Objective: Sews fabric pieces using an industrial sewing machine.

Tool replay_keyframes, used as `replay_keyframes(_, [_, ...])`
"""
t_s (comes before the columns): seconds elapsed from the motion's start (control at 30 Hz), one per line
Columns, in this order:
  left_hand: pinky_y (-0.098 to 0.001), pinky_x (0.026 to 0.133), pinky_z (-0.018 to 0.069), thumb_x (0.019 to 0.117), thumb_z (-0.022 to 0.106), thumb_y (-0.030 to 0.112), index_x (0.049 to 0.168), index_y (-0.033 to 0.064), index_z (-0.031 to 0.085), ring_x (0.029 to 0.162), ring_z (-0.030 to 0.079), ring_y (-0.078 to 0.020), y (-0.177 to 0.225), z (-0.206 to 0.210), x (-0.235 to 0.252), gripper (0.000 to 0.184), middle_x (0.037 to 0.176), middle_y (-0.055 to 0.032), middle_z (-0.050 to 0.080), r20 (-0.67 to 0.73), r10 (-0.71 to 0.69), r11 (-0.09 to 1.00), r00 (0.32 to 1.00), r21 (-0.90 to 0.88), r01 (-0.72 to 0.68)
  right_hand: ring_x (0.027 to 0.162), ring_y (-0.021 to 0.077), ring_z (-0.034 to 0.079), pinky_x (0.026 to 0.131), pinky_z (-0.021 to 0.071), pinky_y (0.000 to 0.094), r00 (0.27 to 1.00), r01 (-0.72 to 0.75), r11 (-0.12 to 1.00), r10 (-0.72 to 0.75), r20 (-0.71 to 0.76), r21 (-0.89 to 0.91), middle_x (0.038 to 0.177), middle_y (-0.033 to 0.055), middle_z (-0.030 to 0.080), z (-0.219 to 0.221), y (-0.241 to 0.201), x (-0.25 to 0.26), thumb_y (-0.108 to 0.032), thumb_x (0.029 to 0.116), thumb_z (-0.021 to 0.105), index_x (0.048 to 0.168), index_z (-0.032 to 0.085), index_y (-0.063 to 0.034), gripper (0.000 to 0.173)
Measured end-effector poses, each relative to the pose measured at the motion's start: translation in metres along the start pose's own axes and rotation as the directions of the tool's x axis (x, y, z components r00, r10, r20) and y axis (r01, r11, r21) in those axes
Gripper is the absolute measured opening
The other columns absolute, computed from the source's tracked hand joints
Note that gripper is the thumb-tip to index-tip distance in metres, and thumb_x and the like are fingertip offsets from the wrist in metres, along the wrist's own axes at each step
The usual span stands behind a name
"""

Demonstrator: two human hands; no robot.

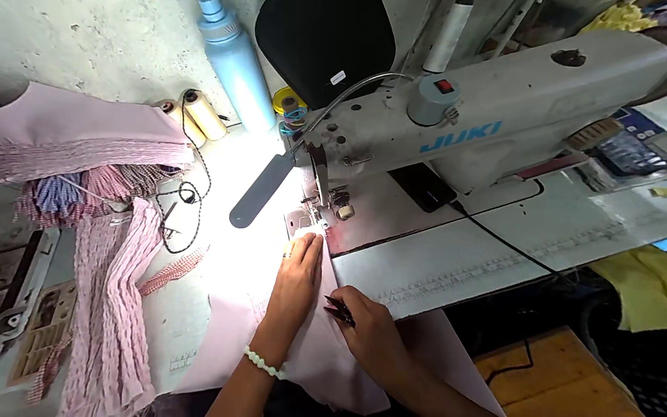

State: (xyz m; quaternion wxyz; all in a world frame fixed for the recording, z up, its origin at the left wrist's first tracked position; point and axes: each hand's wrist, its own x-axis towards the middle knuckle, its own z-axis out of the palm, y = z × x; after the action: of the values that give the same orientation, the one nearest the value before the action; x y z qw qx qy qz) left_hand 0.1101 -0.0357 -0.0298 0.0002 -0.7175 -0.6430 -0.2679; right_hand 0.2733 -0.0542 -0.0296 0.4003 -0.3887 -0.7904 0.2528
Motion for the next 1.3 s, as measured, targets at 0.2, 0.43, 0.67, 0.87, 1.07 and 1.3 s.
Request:
replay_keyframes(0.2, [-0.0436, 0.103, 0.0521, 0.1018, 0.05, 0.009, 0.126, -0.0019, 0.069, 0.119, 0.067, -0.0342, -0.002, -0.002, 0.002, 0.032, 0.13, -0.0194, 0.068, 0.034, 0.01, 1.0, 0.999, -0.016, -0.009, 0.089, 0.0324, 0.072, 0.08, 0.058, 0.0463, 0.959, -0.19, 0.981, 0.192, 0.21, -0.029, 0.099, 0.0204, 0.072, -0.026, 0.021, 0.084, -0.014, 0.1021, 0.058, 0.109, 0.074, 0.0046, 0.026])
replay_keyframes(0.43, [-0.0419, 0.106, 0.0506, 0.1013, 0.051, 0.009, 0.126, -0.0028, 0.069, 0.122, 0.066, -0.0318, -0.001, -0.001, 0.002, 0.032, 0.13, -0.0188, 0.068, 0.001, 0.012, 1.0, 1.0, -0.024, -0.012, 0.111, 0.0314, 0.063, 0.099, 0.0488, 0.0471, 0.746, -0.359, 0.922, 0.377, 0.549, -0.146, 0.12, 0.0192, 0.065, -0.014, 0.031, 0.146, -0.012, 0.0995, 0.062, 0.115, 0.071, 0.0002, 0.022])
replay_keyframes(0.67, [-0.043, 0.105, 0.0507, 0.1007, 0.051, 0.008, 0.127, -0.0023, 0.069, 0.122, 0.066, -0.0326, 0.0, 0.0, 0.002, 0.033, 0.131, -0.0184, 0.068, 0.007, 0.002, 1.0, 1.0, -0.027, -0.002, 0.112, 0.0314, 0.062, 0.098, 0.0473, 0.0476, 0.712, -0.322, 0.927, 0.371, 0.597, -0.192, 0.117, 0.0187, 0.066, -0.013, 0.03, 0.151, -0.016, 0.0989, 0.066, 0.112, 0.07, 0.0003, 0.021])
replay_keyframes(0.87, [-0.0436, 0.103, 0.0516, 0.101, 0.051, 0.009, 0.127, -0.002, 0.069, 0.121, 0.066, -0.0332, 0.0, -0.001, 0.003, 0.033, 0.132, -0.0179, 0.068, 0.02, -0.001, 1.0, 1.0, -0.008, 0.001, 0.101, 0.0314, 0.065, 0.092, 0.0496, 0.048, 0.756, -0.281, 0.938, 0.348, 0.555, -0.205, 0.106, 0.0199, 0.067, -0.015, 0.03, 0.138, -0.02, 0.1026, 0.059, 0.11, 0.07, 0.0027, 0.026])
replay_keyframes(1.07, [-0.0421, 0.102, 0.0521, 0.1006, 0.051, 0.009, 0.12, -0.0024, 0.07, 0.12, 0.067, -0.0316, 0.0, -0.002, 0.004, 0.03, 0.129, -0.0176, 0.069, 0.015, 0.006, 1.0, 1.0, -0.003, -0.006, 0.106, 0.0326, 0.065, 0.094, 0.0503, 0.0485, 0.799, -0.305, 0.934, 0.357, 0.484, -0.186, 0.113, 0.0197, 0.068, -0.011, 0.033, 0.133, -0.016, 0.0996, 0.063, 0.114, 0.071, 0.0022, 0.024])
replay_keyframes(1.3, [-0.0409, 0.102, 0.0526, 0.0994, 0.05, 0.009, 0.116, -0.0015, 0.071, 0.12, 0.067, -0.0292, -0.004, -0.005, 0.006, 0.029, 0.128, -0.0161, 0.069, 0.019, 0.023, 0.999, 1.0, -0.042, -0.022, 0.103, 0.034, 0.066, 0.092, 0.0505, 0.0489, 0.811, -0.228, 0.943, 0.322, 0.488, -0.242, 0.111, 0.0215, 0.068, -0.009, 0.028, 0.131, -0.018, 0.101, 0.06, 0.113, 0.069, 0.0035, 0.026])
